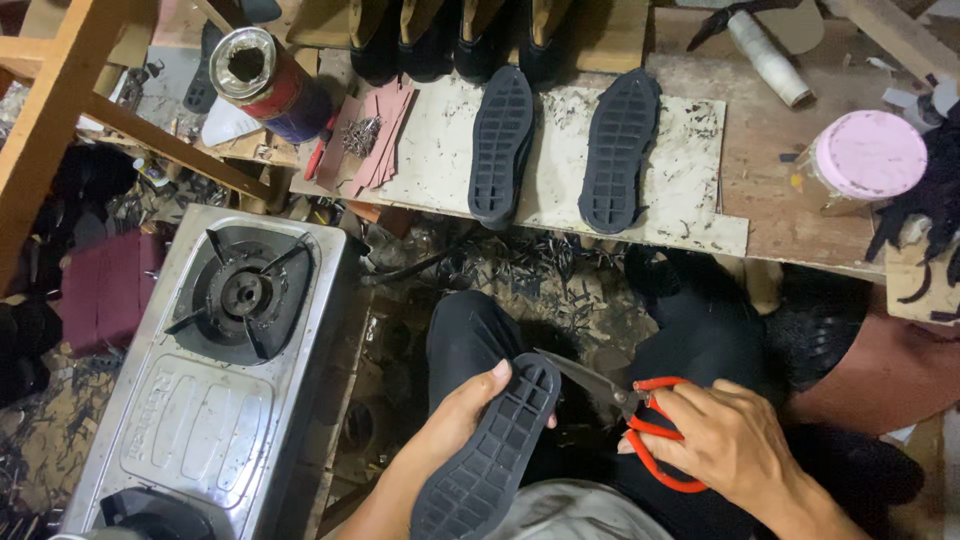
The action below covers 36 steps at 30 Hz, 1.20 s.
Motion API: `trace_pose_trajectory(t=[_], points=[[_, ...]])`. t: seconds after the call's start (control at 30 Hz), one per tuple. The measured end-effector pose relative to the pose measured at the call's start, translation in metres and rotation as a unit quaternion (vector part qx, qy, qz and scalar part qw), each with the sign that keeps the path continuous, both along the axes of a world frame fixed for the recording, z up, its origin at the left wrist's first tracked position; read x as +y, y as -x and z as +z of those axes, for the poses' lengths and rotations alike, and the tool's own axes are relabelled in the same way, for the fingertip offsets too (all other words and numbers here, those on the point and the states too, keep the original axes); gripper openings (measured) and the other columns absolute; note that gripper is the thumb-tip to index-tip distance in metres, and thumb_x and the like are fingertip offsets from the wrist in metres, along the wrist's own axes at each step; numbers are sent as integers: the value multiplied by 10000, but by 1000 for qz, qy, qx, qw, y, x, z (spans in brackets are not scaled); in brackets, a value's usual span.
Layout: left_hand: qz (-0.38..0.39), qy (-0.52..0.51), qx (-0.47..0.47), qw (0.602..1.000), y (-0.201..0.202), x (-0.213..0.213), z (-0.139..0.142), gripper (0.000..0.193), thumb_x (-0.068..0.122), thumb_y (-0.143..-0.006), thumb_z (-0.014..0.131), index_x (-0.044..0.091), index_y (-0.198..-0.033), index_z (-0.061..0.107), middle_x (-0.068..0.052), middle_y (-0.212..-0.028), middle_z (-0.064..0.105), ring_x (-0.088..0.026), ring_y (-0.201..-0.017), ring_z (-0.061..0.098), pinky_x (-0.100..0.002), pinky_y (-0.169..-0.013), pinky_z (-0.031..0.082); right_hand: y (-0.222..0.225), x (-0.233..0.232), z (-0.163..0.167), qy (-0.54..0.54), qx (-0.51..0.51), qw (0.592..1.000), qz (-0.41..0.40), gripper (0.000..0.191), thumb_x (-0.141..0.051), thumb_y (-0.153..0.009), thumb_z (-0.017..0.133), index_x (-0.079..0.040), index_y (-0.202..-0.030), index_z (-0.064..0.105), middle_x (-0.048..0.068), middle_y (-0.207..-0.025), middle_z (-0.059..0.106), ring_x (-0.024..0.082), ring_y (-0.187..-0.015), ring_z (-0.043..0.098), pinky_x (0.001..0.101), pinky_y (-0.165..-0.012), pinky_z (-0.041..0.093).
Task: The person sits on the floor of a shoe workshop and uses red-handled scissors to trim the edges of black rubber shoe soles, rotating each sole to cut around its perimeter. Finished soles are placed on the workbench above, where other soles are already laid out.
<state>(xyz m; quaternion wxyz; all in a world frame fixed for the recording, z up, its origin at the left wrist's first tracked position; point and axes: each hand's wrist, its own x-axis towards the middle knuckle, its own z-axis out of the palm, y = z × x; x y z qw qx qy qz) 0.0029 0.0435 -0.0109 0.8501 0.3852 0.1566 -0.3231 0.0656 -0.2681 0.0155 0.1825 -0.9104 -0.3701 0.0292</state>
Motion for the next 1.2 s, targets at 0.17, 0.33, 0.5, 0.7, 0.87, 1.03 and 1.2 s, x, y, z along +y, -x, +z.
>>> trace_pose_trajectory(t=[0.17,0.33,0.5,0.7,0.87,1.03,1.2], points=[[83,-218,-247,941,-24,7,26,596,370,-973,590,46,-1468,517,-113,-1427,564,-185,-1286,550,-315,-1097,403,7,-8,-11,-77,-23,996,-32,470,-385,-627,844,-60,-945,725,69,-881,734,279,-638,684,368,-586,536],[300,-391,-460,739,-61,26,64,632,208,-867,786,42,-1385,464,-123,-1405,490,-237,-1364,465,-382,-1196,350,14,-13,-27,-47,-50,998,8,360,-422,-712,818,-201,-975,710,66,-977,736,290,-737,726,393,-606,531],[438,-443,-488,612,-144,10,47,570,119,-824,850,46,-1190,419,-109,-1289,474,-237,-1244,487,-369,-1124,390,24,-12,-60,43,107,989,-93,489,-524,-681,867,-206,-1039,767,51,-969,769,293,-723,763,431,-651,594],[345,-657,-400,538,-171,-3,4,368,157,-804,863,27,-954,552,-173,-1067,551,-351,-1012,557,-429,-891,468,18,-11,-83,66,364,904,-214,708,-553,-676,887,-226,-1275,699,53,-1000,797,214,-864,810,351,-805,627],[415,-665,-430,447,-163,-9,-9,286,155,-797,845,32,-829,590,-175,-1032,587,-362,-993,569,-456,-868,462,9,10,-73,105,394,886,-219,695,-549,-682,882,-234,-1275,702,51,-994,797,210,-859,809,348,-806,626],[397,-686,-393,466,-180,-10,0,291,203,-805,852,45,-817,608,-144,-982,589,-354,-961,566,-471,-852,445,3,19,-61,109,399,884,-219,682,-545,-688,876,-242,-1275,705,48,-988,797,206,-854,807,344,-808,624],[317,-733,-386,462,-182,-6,16,302,253,-791,859,61,-846,633,-123,-972,603,-356,-954,565,-518,-921,397,3,20,-60,111,399,883,-222,670,-541,-693,870,-250,-1275,708,45,-981,797,201,-849,806,340,-810,623]])
